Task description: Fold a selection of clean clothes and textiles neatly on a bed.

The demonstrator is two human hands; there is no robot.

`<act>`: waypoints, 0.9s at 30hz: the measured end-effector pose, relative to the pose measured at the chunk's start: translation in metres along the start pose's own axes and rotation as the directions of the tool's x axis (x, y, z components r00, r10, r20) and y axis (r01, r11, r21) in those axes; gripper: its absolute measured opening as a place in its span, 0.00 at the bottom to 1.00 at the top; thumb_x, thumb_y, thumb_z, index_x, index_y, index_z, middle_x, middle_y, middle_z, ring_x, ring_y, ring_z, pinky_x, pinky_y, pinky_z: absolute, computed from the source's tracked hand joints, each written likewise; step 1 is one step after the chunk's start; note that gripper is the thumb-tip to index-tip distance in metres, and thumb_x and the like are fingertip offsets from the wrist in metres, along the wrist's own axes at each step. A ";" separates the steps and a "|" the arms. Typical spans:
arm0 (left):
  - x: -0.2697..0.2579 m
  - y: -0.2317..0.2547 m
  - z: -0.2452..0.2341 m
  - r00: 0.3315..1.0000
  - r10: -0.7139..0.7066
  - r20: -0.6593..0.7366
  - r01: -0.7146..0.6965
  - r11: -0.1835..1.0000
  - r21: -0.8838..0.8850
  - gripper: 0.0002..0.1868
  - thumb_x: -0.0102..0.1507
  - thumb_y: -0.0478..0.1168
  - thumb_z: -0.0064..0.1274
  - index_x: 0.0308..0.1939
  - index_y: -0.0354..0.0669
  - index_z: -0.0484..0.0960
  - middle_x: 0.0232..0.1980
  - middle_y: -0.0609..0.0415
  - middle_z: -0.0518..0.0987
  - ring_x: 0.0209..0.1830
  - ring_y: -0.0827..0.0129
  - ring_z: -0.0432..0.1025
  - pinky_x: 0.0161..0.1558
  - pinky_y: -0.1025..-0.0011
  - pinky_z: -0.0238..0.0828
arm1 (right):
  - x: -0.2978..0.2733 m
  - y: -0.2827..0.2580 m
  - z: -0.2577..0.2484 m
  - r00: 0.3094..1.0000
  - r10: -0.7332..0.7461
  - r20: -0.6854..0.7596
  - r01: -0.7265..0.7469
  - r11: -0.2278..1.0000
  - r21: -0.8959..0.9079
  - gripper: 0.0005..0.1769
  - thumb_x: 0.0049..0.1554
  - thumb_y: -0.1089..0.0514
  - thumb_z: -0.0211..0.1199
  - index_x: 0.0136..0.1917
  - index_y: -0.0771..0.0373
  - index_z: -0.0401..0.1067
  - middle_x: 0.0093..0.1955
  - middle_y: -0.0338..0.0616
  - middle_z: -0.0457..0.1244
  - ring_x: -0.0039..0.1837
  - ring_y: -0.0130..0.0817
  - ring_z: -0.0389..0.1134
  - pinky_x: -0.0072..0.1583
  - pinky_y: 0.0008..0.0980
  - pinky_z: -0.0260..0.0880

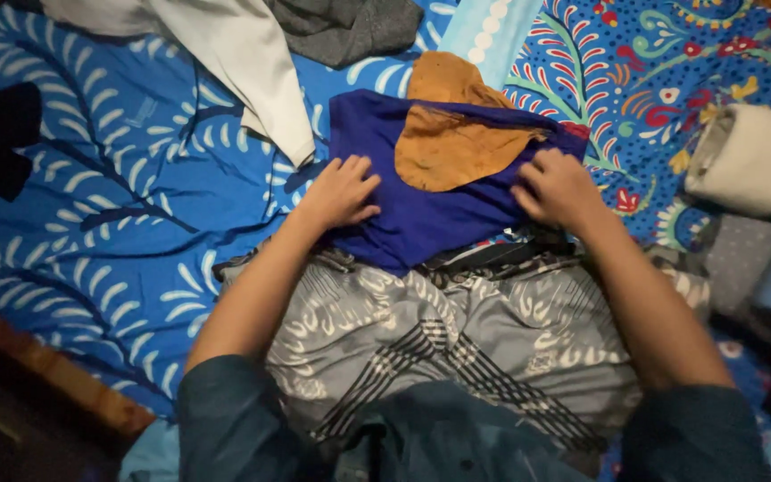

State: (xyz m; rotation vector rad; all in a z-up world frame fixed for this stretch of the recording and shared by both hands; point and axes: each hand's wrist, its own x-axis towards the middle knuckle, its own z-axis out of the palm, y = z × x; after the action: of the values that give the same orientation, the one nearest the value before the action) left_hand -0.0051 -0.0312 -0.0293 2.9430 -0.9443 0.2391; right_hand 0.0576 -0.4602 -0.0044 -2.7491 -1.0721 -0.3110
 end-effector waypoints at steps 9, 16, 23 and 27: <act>-0.040 0.002 0.000 0.792 -0.155 0.590 0.252 0.964 -0.085 0.29 0.52 0.61 0.67 0.40 0.39 0.85 0.46 0.43 0.82 0.46 0.46 0.78 0.45 0.52 0.76 | -0.024 -0.015 0.014 0.984 -0.060 0.168 0.068 0.997 -0.038 0.21 0.56 0.39 0.65 0.52 0.55 0.76 0.49 0.47 0.63 0.54 0.47 0.65 0.53 0.46 0.65; -0.048 0.004 0.001 0.783 -0.214 0.585 0.267 0.964 -0.006 0.23 0.54 0.58 0.67 0.38 0.42 0.86 0.42 0.43 0.85 0.45 0.48 0.80 0.44 0.54 0.78 | -0.025 -0.022 -0.001 0.988 -0.039 0.150 0.040 0.999 -0.006 0.22 0.55 0.39 0.66 0.53 0.56 0.75 0.51 0.48 0.63 0.56 0.48 0.64 0.54 0.45 0.64; -0.035 0.021 -0.022 0.988 0.134 0.080 -0.118 0.977 -0.175 0.32 0.41 0.50 0.69 0.48 0.47 0.82 0.47 0.48 0.79 0.50 0.52 0.75 0.46 0.56 0.71 | -0.028 -0.023 -0.008 0.964 -0.122 0.236 0.120 0.992 0.024 0.26 0.48 0.38 0.71 0.50 0.56 0.72 0.50 0.46 0.61 0.56 0.47 0.63 0.56 0.45 0.64; -0.031 0.033 0.002 0.957 0.204 0.207 -0.184 0.977 -0.109 0.28 0.45 0.49 0.68 0.49 0.51 0.79 0.49 0.53 0.78 0.52 0.57 0.74 0.51 0.59 0.69 | -0.032 -0.017 -0.008 0.946 -0.095 0.311 0.110 0.993 -0.032 0.29 0.43 0.40 0.73 0.53 0.54 0.72 0.51 0.45 0.62 0.58 0.46 0.63 0.58 0.45 0.64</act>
State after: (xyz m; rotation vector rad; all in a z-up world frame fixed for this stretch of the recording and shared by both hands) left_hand -0.0493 -0.0401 -0.0366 2.8371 -1.2389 -0.1209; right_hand 0.0222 -0.4708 -0.0037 -2.8547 -1.2995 0.0877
